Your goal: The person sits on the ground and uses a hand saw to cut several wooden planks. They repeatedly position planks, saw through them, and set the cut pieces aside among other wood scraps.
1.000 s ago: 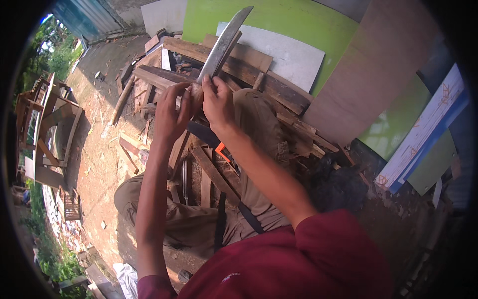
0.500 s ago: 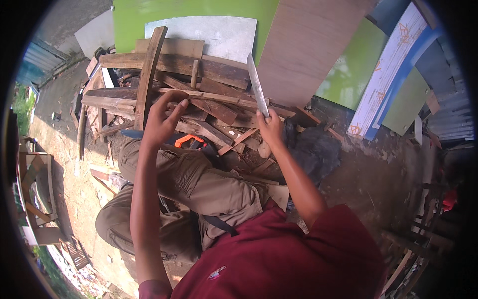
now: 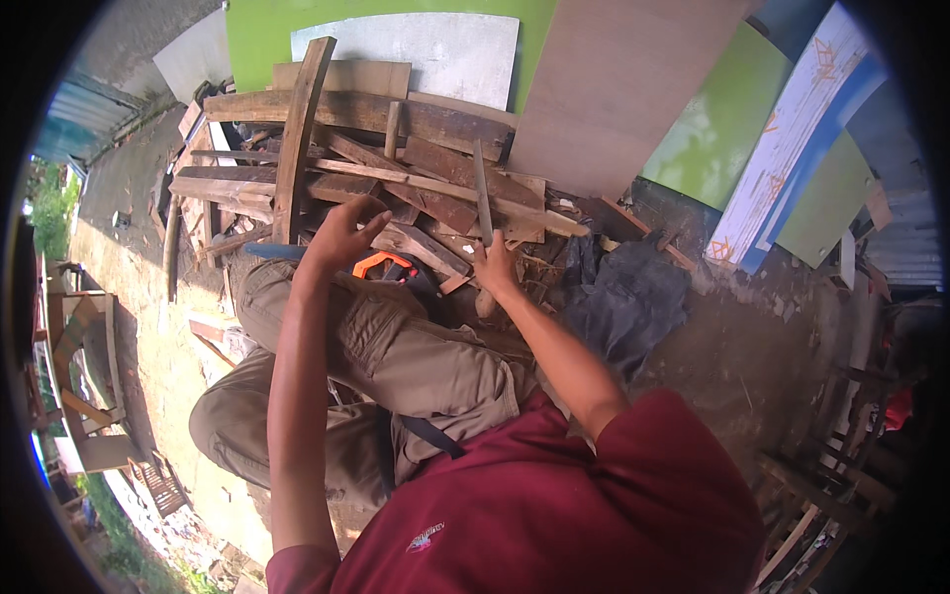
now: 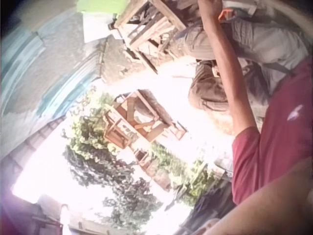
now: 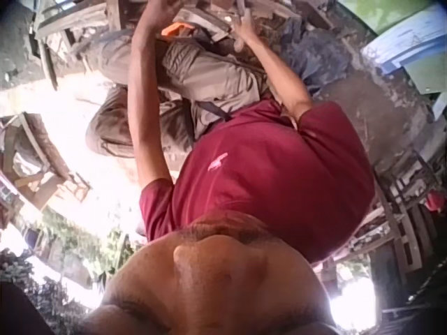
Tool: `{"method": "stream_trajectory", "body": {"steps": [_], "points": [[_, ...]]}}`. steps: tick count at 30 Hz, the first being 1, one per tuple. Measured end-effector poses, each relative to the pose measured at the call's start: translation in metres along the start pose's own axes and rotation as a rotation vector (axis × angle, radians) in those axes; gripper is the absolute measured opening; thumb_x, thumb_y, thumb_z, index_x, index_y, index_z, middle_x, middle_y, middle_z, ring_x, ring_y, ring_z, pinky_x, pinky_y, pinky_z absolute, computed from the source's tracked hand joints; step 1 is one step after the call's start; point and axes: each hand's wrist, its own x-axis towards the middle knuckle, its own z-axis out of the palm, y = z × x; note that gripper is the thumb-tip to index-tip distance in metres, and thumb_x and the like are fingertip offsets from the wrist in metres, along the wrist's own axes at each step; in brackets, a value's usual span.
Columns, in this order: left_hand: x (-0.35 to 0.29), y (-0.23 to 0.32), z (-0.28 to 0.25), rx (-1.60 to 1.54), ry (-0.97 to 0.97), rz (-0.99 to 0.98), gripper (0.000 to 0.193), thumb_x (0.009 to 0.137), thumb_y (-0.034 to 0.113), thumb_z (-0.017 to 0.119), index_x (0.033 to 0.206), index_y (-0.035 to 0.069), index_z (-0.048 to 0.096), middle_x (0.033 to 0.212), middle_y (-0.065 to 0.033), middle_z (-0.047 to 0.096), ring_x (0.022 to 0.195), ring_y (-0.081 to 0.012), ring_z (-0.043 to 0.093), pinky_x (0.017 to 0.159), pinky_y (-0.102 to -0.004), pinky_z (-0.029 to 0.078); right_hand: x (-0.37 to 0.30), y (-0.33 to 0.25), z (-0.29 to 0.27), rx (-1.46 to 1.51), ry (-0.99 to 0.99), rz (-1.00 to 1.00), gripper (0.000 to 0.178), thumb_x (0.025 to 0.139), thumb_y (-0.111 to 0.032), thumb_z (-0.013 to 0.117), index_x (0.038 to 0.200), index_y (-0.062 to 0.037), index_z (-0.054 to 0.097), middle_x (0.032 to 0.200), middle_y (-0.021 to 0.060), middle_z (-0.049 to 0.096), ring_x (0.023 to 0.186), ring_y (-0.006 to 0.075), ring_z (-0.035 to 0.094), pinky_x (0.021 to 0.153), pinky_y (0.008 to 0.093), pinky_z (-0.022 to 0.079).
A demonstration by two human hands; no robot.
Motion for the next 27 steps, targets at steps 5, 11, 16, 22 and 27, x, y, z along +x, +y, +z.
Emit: {"method": "stream_trajectory", "body": {"steps": [5,11,16,22,27], "points": [[-0.007,-0.004,0.0,0.045,0.01,0.003,0.032,0.098,0.026,0.067,0.113,-0.002,0.067,0.106,-0.0183,0.074,0.097,-0.03,0.071,0.086,-0.04,0.054,-0.016,0.025,0.005,0.142,0.069,-0.04,0.035,0.101,-0.025,0.061,0.127,-0.0045,0.05,0.105,0.026,0.064,0.102,0.0459,0.063,0.08,0.0516,0.048],[-0.019,-0.006,0.001,0.079,-0.013,-0.038,0.032,0.098,0.028,0.067,0.112,-0.001,0.068,0.105,-0.0189,0.074,0.096,-0.032,0.071,0.086,-0.0409,0.054,-0.008,-0.012,-0.045,0.057,0.253,-0.252,0.042,0.101,-0.028,0.061,0.128,0.003,0.053,0.113,0.0303,0.064,0.103,0.0491,0.064,0.08,0.0521,0.052],[-0.017,-0.005,0.003,0.089,-0.019,-0.06,0.034,0.098,0.03,0.067,0.111,-0.001,0.069,0.105,-0.0187,0.074,0.096,-0.0342,0.07,0.086,-0.0423,0.053,0.029,-0.017,-0.091,-0.196,0.191,-0.335,0.042,0.101,-0.032,0.062,0.127,0.001,0.059,0.113,0.0269,0.066,0.103,0.0465,0.065,0.082,0.0516,0.053],[-0.02,-0.011,0.004,0.048,0.036,0.041,0.037,0.097,0.033,0.067,0.108,-0.001,0.068,0.096,-0.0252,0.072,0.091,-0.0416,0.07,0.079,-0.0456,0.053,0.08,0.0,-0.126,-0.512,-0.084,-0.329,0.04,0.099,-0.035,0.065,0.12,-0.0006,0.066,0.11,0.0248,0.066,0.103,0.0451,0.063,0.086,0.0512,0.052],[-0.028,0.001,-0.019,-0.003,0.132,0.063,0.034,0.099,0.032,0.066,0.111,0.0,0.07,0.101,-0.0174,0.074,0.093,-0.029,0.072,0.083,-0.0398,0.054,0.107,-0.02,-0.113,-0.439,0.034,-0.582,0.034,0.097,-0.032,0.066,0.112,-0.0011,0.067,0.104,0.0216,0.066,0.099,0.0432,0.064,0.084,0.0515,0.052]]}}
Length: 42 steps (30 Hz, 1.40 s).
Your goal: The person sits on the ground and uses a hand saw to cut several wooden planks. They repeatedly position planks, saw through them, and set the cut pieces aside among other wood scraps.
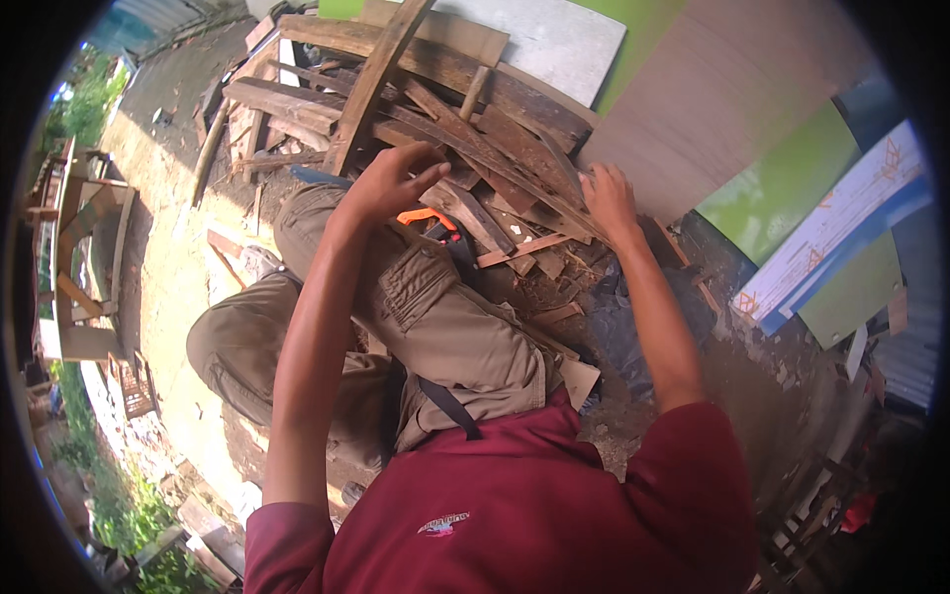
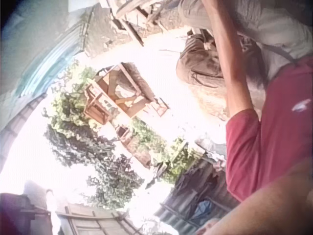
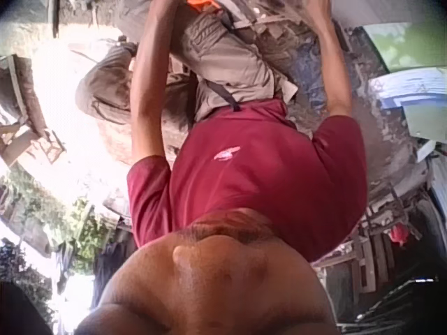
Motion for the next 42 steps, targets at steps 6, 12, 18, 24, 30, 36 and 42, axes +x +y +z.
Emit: {"method": "stream_trajectory", "body": {"steps": [6,12,18,24,30,36,42], "points": [[-0.044,-0.006,-0.09,-0.015,0.45,-0.017,0.036,0.1,0.035,0.067,0.106,0.001,0.073,0.094,-0.0107,0.075,0.089,-0.0174,0.07,0.083,-0.0353,0.055,0.084,-0.104,-0.041,0.32,0.14,0.1,0.029,0.098,-0.028,0.065,0.105,0.0002,0.069,0.098,0.0196,0.071,0.089,0.0337,0.07,0.081,0.0427,0.054],[-0.127,-0.034,-0.173,0.228,0.392,-0.27,0.044,0.1,0.043,0.065,0.106,0.0,0.071,0.097,-0.0136,0.074,0.09,-0.0229,0.07,0.08,-0.0381,0.054,0.143,-0.289,-0.065,0.762,0.125,-0.253,0.031,0.098,-0.031,0.067,0.105,-0.0005,0.07,0.096,0.0179,0.075,0.088,0.0251,0.074,0.08,0.0357,0.055],[-0.187,-0.047,-0.145,0.142,0.353,-0.539,0.046,0.101,0.044,0.062,0.121,0.003,0.068,0.111,-0.0191,0.072,0.105,-0.0316,0.069,0.092,-0.0436,0.054,0.163,-0.349,0.095,0.352,-0.391,-0.453,0.041,0.093,-0.037,0.071,0.108,0.0014,0.069,0.098,0.0227,0.073,0.093,0.0326,0.072,0.085,0.0408,0.055],[-0.245,-0.031,-0.14,0.107,-0.063,-0.785,0.049,0.098,0.047,0.066,0.123,0.005,0.069,0.108,-0.0194,0.074,0.102,-0.0323,0.071,0.087,-0.0412,0.055,0.036,-0.255,0.238,-0.083,-0.301,0.033,0.042,0.09,-0.033,0.072,0.117,-0.0021,0.066,0.139,0.0211,0.06,0.123,0.0422,0.06,0.1,0.0511,0.051],[-0.227,-0.019,-0.169,0.189,0.193,-0.599,0.049,0.103,0.049,0.058,0.125,0.006,0.067,0.118,-0.0157,0.071,0.109,-0.0292,0.069,0.092,-0.0415,0.055,0.047,-0.289,0.203,0.213,-0.848,-0.207,0.042,0.088,-0.037,0.075,0.109,-0.001,0.071,0.13,0.0232,0.065,0.123,0.041,0.06,0.102,0.0463,0.05],[-0.229,-0.081,-0.133,0.316,0.02,-0.817,0.05,0.1,0.046,0.062,0.128,0.004,0.066,0.117,-0.0178,0.073,0.109,-0.0317,0.07,0.095,-0.0433,0.054,0.005,-0.264,0.231,-0.362,-1.168,-0.388,0.069,0.09,-0.04,0.074,0.139,0.004,0.055,0.148,0.0222,0.051,0.144,0.0374,0.042,0.118,0.0481,0.036],[-0.23,-0.073,-0.13,0.089,0.171,-0.701,0.059,0.101,0.052,0.057,0.135,0.004,0.06,0.118,-0.0213,0.072,0.112,-0.0339,0.069,0.095,-0.043,0.054,-0.017,-0.254,0.244,-0.477,-1.075,-0.486,0.067,0.09,-0.04,0.074,0.141,-0.002,0.053,0.154,0.0183,0.046,0.148,0.0379,0.035,0.119,0.0627,0.026]]}}
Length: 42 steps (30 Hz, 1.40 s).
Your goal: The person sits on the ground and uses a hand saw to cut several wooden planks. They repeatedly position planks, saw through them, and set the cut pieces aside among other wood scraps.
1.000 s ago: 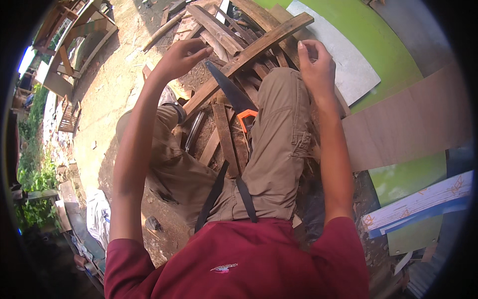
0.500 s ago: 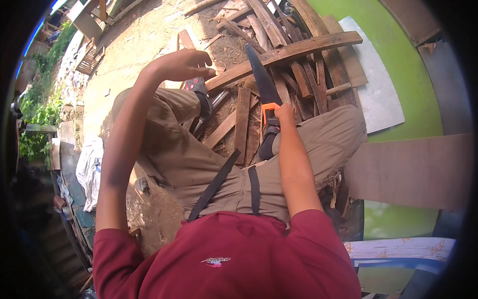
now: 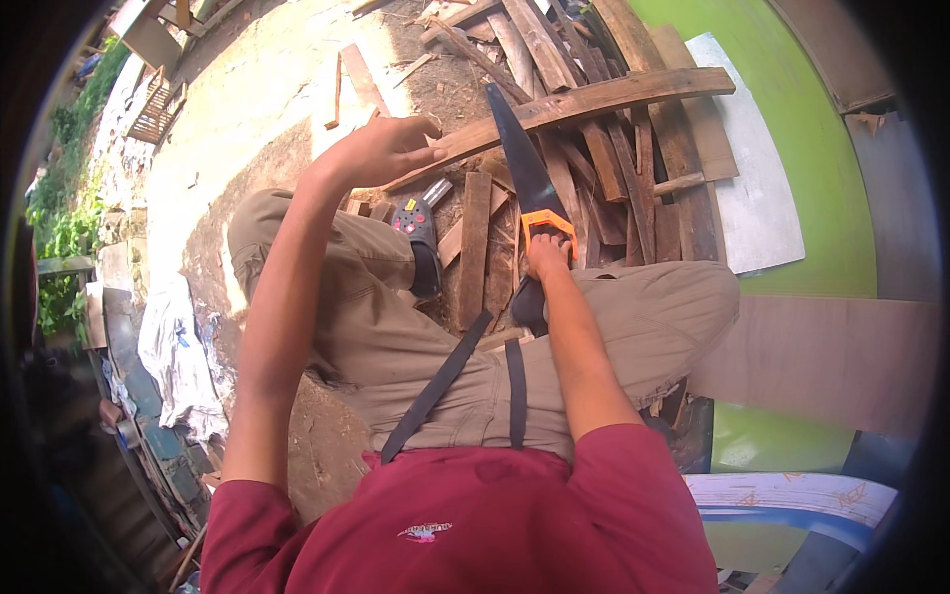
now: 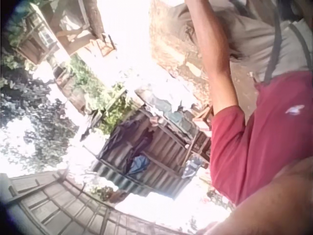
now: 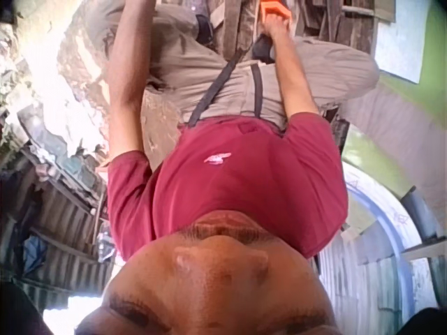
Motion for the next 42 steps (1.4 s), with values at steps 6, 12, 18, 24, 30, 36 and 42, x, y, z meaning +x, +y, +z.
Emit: {"method": "stream_trajectory", "body": {"steps": [6,12,18,24,30,36,42], "points": [[-0.002,-0.034,0.003,0.052,0.016,-0.068,0.055,0.1,0.049,0.061,0.127,0.002,0.064,0.107,-0.0198,0.074,0.101,-0.0343,0.071,0.087,-0.0431,0.055,-0.008,-0.006,-0.021,-0.124,-0.058,-0.152,0.045,0.085,-0.04,0.078,0.116,-0.0086,0.074,0.129,0.0151,0.069,0.128,0.0357,0.058,0.103,0.0624,0.039],[0.011,-0.03,-0.002,0.063,0.044,-0.041,0.055,0.099,0.05,0.062,0.129,0.003,0.064,0.116,-0.0189,0.073,0.109,-0.034,0.07,0.093,-0.0417,0.056,-0.058,-0.017,-0.058,0.017,0.321,-0.309,0.033,0.079,-0.035,0.078,0.093,-0.005,0.074,0.096,0.0164,0.075,0.096,0.0333,0.07,0.092,0.0514,0.044],[0.013,0.015,-0.02,-0.037,0.047,0.031,0.054,0.1,0.05,0.062,0.131,0.006,0.062,0.119,-0.019,0.072,0.105,-0.0308,0.071,0.085,-0.0397,0.058,-0.124,-0.008,-0.135,0.146,0.809,-0.436,0.023,0.081,-0.025,0.072,0.081,-0.0029,0.069,0.077,0.0198,0.069,0.075,0.0378,0.066,0.071,0.0463,0.043],[0.039,0.025,-0.011,0.006,0.092,0.174,0.059,0.099,0.057,0.059,0.127,0.005,0.066,0.119,-0.0181,0.072,0.112,-0.0319,0.068,0.094,-0.0422,0.054,-0.208,0.086,-0.248,-0.082,1.179,-0.203,0.024,0.089,-0.025,0.071,0.085,-0.0014,0.068,0.072,0.0191,0.065,0.071,0.0394,0.065,0.067,0.0487,0.045],[0.057,0.031,-0.005,0.078,0.116,0.194,0.056,0.098,0.055,0.06,0.126,0.008,0.067,0.121,-0.018,0.071,0.114,-0.0328,0.068,0.095,-0.0427,0.054,-0.252,0.168,-0.28,0.12,1.105,-0.025,0.039,0.097,-0.035,0.069,0.091,0.0035,0.066,0.069,0.022,0.062,0.06,0.0361,0.06,0.06,0.0432,0.048],[0.061,0.043,-0.007,-0.049,0.031,0.241,0.055,0.099,0.05,0.063,0.129,0.004,0.064,0.121,-0.0218,0.071,0.112,-0.0338,0.069,0.093,-0.0432,0.056,-0.151,0.212,-0.138,0.12,1.136,0.217,0.038,0.093,-0.036,0.071,0.086,0.0,0.064,0.082,0.025,0.068,0.082,0.0449,0.067,0.072,0.0555,0.05],[0.022,0.023,-0.02,-0.164,0.051,0.023,0.05,0.099,0.039,0.066,0.132,0.001,0.06,0.114,-0.0195,0.072,0.083,-0.0211,0.071,0.071,-0.0375,0.057,-0.114,0.156,-0.033,0.134,1.098,0.336,0.028,0.077,-0.016,0.081,0.088,-0.006,0.057,0.089,0.0145,0.064,0.091,0.0361,0.063,0.085,0.0492,0.045]]}}
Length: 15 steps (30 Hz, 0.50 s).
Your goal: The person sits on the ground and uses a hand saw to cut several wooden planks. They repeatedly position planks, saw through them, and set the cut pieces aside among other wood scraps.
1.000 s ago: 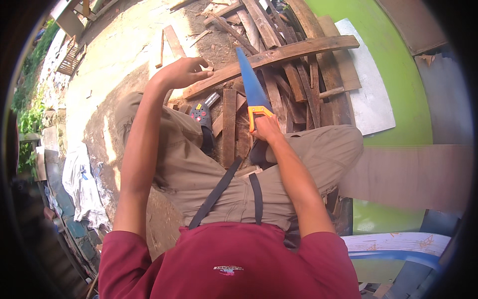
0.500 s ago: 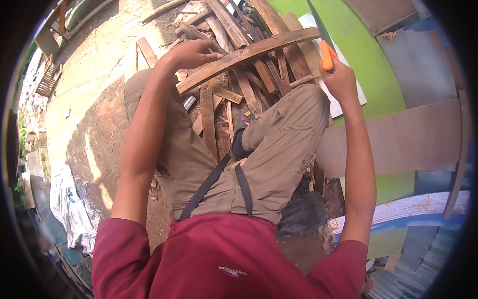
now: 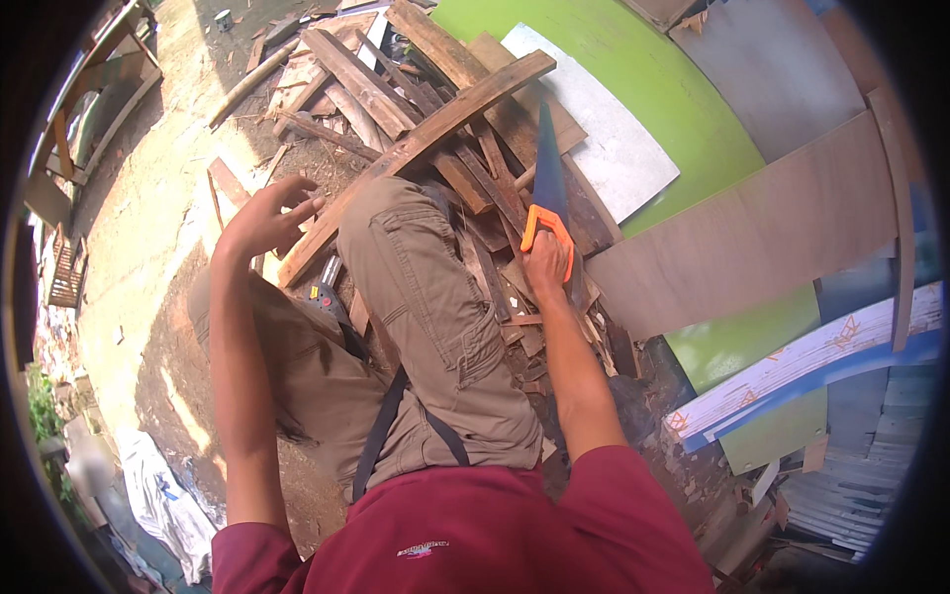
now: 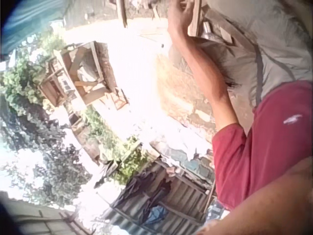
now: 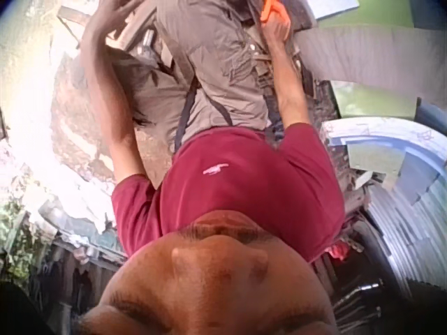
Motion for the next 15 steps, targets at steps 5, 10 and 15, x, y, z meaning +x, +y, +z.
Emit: {"method": "stream_trajectory", "body": {"steps": [5,10,15], "points": [[0.001,0.005,0.002,0.068,0.04,0.043,0.05,0.097,0.041,0.069,0.126,0.0,0.064,0.11,-0.0221,0.073,0.104,-0.033,0.071,0.09,-0.0417,0.055,-0.057,0.023,0.002,-0.235,-0.184,0.144,0.035,0.077,-0.018,0.08,0.102,-0.0044,0.061,0.109,0.0143,0.061,0.107,0.0321,0.059,0.091,0.0477,0.042],[-0.003,0.026,0.002,0.035,-0.024,0.105,0.05,0.099,0.039,0.066,0.132,0.002,0.062,0.111,-0.0168,0.074,0.107,-0.0286,0.07,0.094,-0.0429,0.053,-0.051,-0.004,-0.02,-0.23,-0.304,0.112,0.042,0.079,-0.015,0.077,0.113,0.0008,0.06,0.117,0.0185,0.057,0.117,0.0358,0.054,0.096,0.05,0.04],[0.012,0.053,0.003,0.001,-0.01,0.167,0.044,0.099,0.035,0.066,0.128,0.003,0.064,0.113,-0.0161,0.074,0.105,-0.0287,0.07,0.094,-0.0428,0.053,0.005,-0.036,-0.046,-0.211,-0.558,0.053,0.046,0.079,-0.011,0.074,0.121,0.0037,0.062,0.12,0.0207,0.061,0.115,0.0368,0.059,0.095,0.0534,0.043]]}}
